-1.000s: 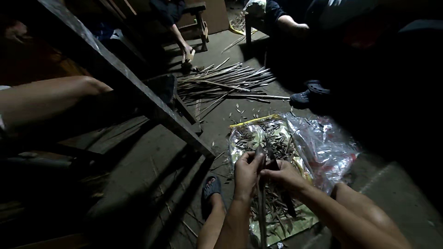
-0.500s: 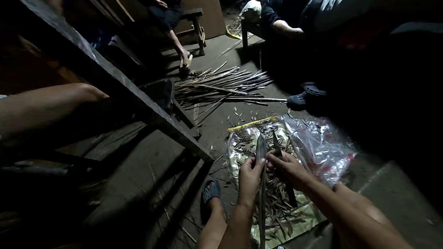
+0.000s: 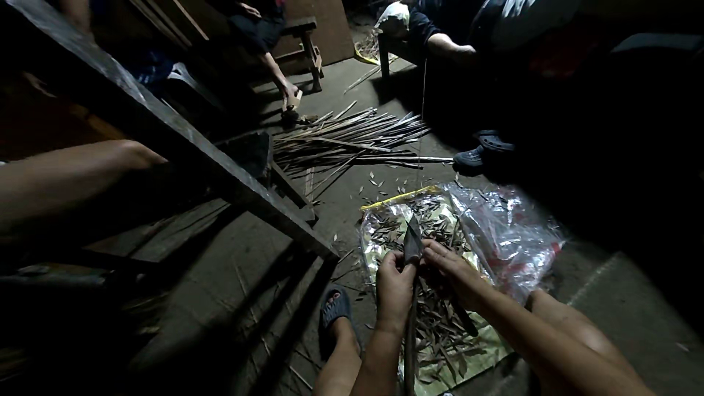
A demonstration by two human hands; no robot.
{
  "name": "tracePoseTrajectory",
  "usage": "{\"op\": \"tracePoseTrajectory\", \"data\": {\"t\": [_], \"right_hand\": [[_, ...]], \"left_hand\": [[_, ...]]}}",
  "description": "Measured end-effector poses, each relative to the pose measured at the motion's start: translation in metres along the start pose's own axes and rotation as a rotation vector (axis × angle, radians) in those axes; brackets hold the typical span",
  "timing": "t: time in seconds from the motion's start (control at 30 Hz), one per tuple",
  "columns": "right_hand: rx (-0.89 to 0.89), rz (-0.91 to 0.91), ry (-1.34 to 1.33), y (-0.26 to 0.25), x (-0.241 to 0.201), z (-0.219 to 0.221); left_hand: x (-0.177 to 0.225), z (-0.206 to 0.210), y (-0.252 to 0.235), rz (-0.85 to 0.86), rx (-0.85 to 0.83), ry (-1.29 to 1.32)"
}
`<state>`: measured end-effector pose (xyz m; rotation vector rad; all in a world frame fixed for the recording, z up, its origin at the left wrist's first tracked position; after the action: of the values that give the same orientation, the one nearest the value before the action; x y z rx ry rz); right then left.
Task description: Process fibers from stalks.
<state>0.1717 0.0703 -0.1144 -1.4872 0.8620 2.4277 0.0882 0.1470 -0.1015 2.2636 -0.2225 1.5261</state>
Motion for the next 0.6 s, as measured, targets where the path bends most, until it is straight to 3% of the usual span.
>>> {"op": "tracePoseTrajectory", "data": {"t": [0.13, 0.3, 0.6], "right_hand": [[0.017, 0.014, -0.015, -0.001, 0.003, -0.002], [-0.007, -0.1, 0.014, -0.005, -0.003, -0.005], [0.043, -0.541, 0.652, -0.006, -0.021, -0.015]], "left_hand": [[0.001, -0.001, 0.0, 0.07, 0.006, -0.06], [0.0, -0.003, 0.0, 0.013, -0.015, 0.02], [-0.002, -0.004, 0.004, -0.168, -0.098, 0.262]]}}
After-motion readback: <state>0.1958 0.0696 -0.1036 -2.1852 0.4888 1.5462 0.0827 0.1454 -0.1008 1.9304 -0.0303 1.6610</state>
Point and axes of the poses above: each hand's wrist, its own y-axis away from the middle knuckle, its own z-axis out of the palm, x = y × z, the point moved 9 cm from there along -y, towards the middle knuckle, and after that the axes turned 11 degrees about x, right-handed, at the moved point
